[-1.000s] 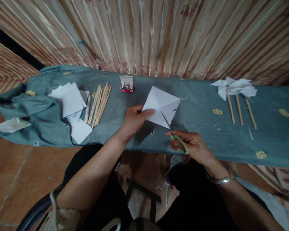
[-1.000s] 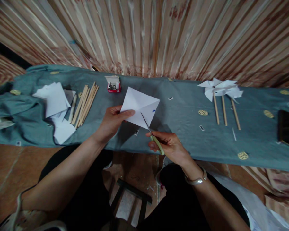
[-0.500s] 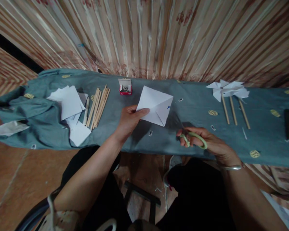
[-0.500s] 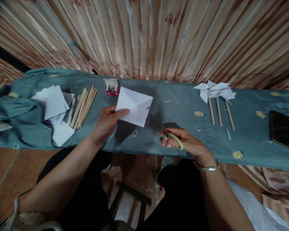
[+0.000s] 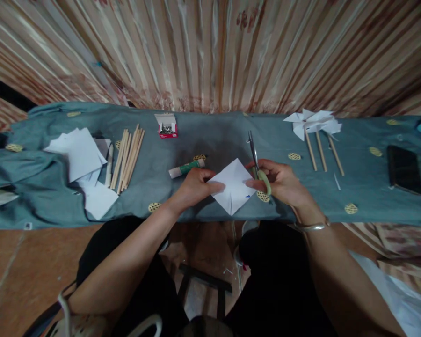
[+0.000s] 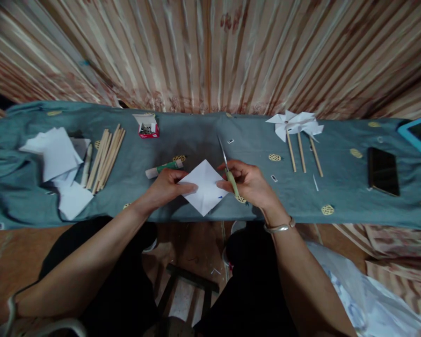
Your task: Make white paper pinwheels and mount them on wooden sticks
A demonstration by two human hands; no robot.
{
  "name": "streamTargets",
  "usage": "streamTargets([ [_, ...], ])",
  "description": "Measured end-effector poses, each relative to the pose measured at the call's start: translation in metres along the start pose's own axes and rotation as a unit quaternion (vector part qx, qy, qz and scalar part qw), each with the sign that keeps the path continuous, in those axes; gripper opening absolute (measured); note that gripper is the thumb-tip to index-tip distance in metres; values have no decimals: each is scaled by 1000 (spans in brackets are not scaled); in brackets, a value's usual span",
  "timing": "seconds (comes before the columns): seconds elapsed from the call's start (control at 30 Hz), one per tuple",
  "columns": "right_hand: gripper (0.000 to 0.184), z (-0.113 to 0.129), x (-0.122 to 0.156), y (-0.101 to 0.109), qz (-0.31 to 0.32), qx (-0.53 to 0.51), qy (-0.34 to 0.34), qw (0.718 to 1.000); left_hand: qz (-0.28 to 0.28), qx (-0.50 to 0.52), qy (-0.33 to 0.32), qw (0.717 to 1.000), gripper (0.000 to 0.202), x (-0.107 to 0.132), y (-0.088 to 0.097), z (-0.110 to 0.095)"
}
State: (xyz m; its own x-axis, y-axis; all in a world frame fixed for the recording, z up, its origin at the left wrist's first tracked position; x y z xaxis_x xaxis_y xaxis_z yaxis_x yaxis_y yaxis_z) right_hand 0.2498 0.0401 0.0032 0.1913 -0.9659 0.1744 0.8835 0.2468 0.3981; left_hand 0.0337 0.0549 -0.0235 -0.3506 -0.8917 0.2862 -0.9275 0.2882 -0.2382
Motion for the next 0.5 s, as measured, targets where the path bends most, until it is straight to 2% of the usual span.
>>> streamTargets([
  [0.07, 45, 0, -1, -3, 16, -9, -1, 1000, -9, 11, 8, 1000, 15, 0, 0, -1],
  [0.13, 44, 0, -2, -5, 2, -21, -5, 1000, -31, 69, 5, 997, 20, 0, 1, -4],
  [0.23, 42, -2, -7, -6, -74, -33, -17, 997, -58, 203, -20, 977, 32, 2, -1, -11],
  [0.33, 42, -2, -12, -10, -164, -58, -26, 984, -38, 288, -28, 956, 43, 5, -11, -13],
  [0.43, 45, 0, -17, -20, -202, -81, -24, 976, -16, 272, -16, 962, 38, 9, -22, -8],
  [0.5, 48, 1, -18, -29, -206, -93, -16, 974, -27, 247, -13, 969, 31, 10, -27, -4],
])
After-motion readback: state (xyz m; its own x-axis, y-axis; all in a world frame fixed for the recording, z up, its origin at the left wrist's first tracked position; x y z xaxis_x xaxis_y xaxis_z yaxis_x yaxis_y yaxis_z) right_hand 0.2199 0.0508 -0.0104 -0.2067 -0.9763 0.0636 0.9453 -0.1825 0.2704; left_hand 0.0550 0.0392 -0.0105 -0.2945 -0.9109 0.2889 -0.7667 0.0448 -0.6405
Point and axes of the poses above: each hand's wrist, its own x-axis away from the middle knuckle, its own y-axis out of the back of the hand, z = x × y, the point moved 3 cm from there along -x, towards the middle knuckle, and after that the axes turned 15 degrees about x, right-handed, at the moved point
